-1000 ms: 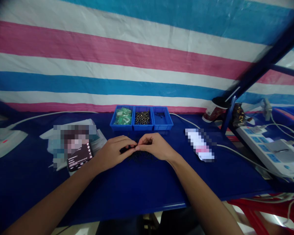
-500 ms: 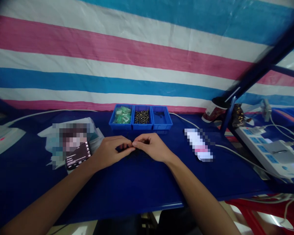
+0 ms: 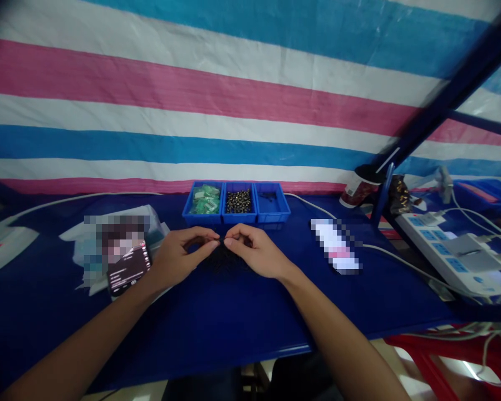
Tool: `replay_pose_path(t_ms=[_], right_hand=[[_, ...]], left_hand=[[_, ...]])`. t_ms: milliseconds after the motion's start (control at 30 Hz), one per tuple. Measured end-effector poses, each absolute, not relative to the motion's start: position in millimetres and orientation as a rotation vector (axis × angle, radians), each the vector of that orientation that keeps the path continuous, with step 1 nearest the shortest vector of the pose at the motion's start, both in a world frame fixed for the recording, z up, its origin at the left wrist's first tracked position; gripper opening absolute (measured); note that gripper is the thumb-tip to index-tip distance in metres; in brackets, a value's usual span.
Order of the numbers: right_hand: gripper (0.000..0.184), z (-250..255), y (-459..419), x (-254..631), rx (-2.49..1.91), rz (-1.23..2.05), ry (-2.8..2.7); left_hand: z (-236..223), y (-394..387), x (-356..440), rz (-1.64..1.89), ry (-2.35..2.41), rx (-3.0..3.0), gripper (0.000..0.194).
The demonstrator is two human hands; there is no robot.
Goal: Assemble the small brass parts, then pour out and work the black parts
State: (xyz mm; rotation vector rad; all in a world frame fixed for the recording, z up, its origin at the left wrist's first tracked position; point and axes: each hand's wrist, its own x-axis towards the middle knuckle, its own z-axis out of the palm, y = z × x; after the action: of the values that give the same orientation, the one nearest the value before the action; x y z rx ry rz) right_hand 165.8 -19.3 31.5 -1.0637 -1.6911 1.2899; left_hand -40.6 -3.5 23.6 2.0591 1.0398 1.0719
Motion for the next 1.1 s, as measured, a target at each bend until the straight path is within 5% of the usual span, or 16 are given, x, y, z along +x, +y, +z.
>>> replay_pose_path(t_ms=[333,467,633,767,1100], right_hand=[[0.024,28,2,191,-1.234,1.066,-1.361],[0.051,13,14,202,-1.418,0.853,-1.111],[0.023,10,7,197,-1.439,0.736,-1.670],[0.024,13,-4,188,-1.310,0.659,-2.201],[0.009,3,-5,182,-1.315,0.644,-2.277]], left_hand=[[26,-4,-43,1.053,1.080,2.154,0.021],[27,-2,-43,1.019,1.090,2.232,0.017],[26,1,-43,0.958,1.092,2.293,0.019],[21,2,-44,0.892,1.107,2.359,0.021],[17,3,-43,0.787,1.062,2.490,0.024]])
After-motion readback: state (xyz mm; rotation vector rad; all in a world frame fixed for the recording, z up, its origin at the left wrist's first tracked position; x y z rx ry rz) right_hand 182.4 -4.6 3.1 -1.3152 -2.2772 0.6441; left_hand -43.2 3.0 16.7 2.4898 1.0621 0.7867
